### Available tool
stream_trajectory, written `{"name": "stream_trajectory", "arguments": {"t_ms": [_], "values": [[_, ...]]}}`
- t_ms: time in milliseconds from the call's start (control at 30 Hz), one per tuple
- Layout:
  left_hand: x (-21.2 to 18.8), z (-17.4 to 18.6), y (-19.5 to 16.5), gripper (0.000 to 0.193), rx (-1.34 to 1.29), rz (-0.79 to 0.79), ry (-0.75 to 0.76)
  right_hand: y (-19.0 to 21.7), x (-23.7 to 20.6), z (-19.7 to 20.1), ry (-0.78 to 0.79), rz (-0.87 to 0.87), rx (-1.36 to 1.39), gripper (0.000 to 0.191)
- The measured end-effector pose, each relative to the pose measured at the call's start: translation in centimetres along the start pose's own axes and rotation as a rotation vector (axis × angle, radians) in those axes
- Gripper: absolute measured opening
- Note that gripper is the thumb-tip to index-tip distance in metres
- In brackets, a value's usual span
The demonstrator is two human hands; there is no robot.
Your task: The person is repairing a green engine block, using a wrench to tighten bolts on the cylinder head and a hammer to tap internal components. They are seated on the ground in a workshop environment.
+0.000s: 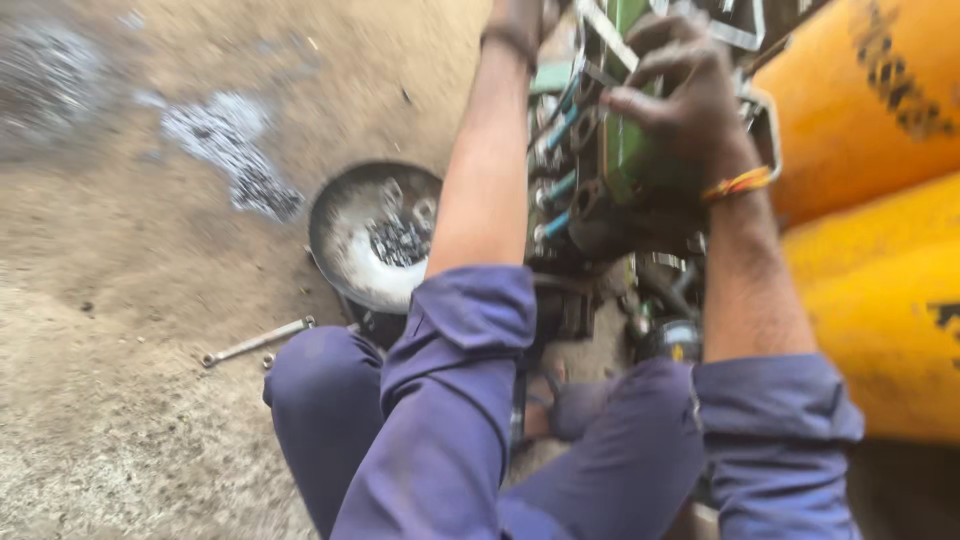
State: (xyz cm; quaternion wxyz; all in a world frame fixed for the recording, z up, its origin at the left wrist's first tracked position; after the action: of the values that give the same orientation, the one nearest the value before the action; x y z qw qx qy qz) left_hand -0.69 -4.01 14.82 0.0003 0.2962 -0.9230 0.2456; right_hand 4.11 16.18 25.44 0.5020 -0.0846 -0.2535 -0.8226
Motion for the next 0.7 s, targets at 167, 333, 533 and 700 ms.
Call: {"name": "stream_trajectory", "arguments": {"t_ms": [167, 333, 533, 700], "values": [[-8.4, 1.2, -0.1, 0.046, 0.05, -0.136, -0.009, -1.0, -1.6, 0.9, -0.096, 0.1, -0.057, 0.028], [-18.9, -1.3, -4.2, 0.053, 1.361, -1.258, 0.164, -2.0, -3.3, 1.7, -0.017, 0.054, -0.024, 0.026], [-16.6, -3.9, -7.0, 0.043, 1.004, 0.355, 0.333, 0.5, -5.9, 4.5, -0.038, -0.007, -0.019, 0.019], [-13.8, -6.9, -8.0, 0.036, 1.032, 0.472, 0.767, 2.3, -4.8, 5.7, 0.027, -0.059, -0.016, 0.017]]}}
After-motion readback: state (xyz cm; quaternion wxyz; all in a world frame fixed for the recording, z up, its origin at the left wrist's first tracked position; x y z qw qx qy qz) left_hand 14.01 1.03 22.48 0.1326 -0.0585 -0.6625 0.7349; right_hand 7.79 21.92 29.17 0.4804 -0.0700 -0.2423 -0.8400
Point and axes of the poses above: each hand's wrist, its own x-axis towards the middle knuckle, its own z-axis out of the back of the hand, y = z × x, the point moved 4 cm from there along x, towards the middle knuckle, and after that the axes turned 9 degrees about -z, right-handed, at the moved point
